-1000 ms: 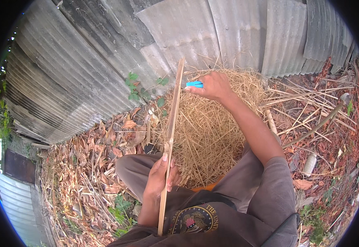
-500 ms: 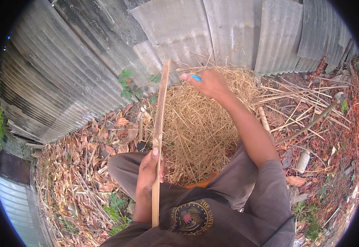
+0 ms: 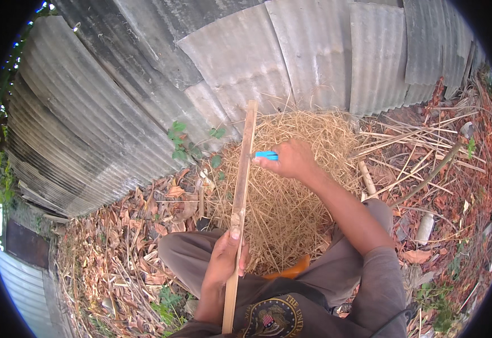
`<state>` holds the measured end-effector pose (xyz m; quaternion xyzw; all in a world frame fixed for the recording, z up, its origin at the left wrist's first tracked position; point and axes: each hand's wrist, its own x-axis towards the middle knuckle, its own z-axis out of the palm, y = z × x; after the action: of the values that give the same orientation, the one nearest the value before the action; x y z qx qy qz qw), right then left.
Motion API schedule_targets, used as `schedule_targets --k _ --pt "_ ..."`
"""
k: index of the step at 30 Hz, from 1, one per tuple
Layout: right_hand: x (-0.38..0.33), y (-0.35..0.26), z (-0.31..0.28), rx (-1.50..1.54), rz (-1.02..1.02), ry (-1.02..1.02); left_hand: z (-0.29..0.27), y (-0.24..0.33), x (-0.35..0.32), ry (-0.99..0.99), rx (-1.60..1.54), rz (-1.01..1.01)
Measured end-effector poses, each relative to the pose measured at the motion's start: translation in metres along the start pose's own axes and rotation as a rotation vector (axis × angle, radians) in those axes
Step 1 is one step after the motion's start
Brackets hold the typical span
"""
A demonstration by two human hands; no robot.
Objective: The person sits on the ground and uses a blue utility knife to shave and smooth a long bamboo stick. They repeatedly run the blade along the stick's length to remove splinters and create a smooth surface, occasionally picking up and discarding pieces of bamboo.
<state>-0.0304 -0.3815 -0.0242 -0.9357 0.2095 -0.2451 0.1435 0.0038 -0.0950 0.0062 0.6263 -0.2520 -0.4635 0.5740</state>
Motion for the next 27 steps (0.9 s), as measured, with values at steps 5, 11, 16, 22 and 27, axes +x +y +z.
schedule_targets --k 5,11,16,22,27 --pt "0.051 0.039 -0.015 -0.077 0.290 0.020 -0.005 -0.001 -0.017 -0.051 0.035 -0.025" --pt "0.068 0.131 -0.024 0.108 0.756 0.181 -0.004 0.007 -0.059 -0.313 0.142 -0.082" --pt "0.067 0.062 -0.024 0.168 0.541 -0.009 -0.034 -0.002 -0.026 0.095 0.118 -0.031" --pt "0.003 -0.061 -0.006 0.134 -0.094 -0.260 -0.039 0.018 -0.007 0.169 0.131 0.034" --pt "-0.011 -0.069 0.002 0.022 -0.194 -0.226 -0.031 0.015 -0.002 0.112 0.164 0.103"
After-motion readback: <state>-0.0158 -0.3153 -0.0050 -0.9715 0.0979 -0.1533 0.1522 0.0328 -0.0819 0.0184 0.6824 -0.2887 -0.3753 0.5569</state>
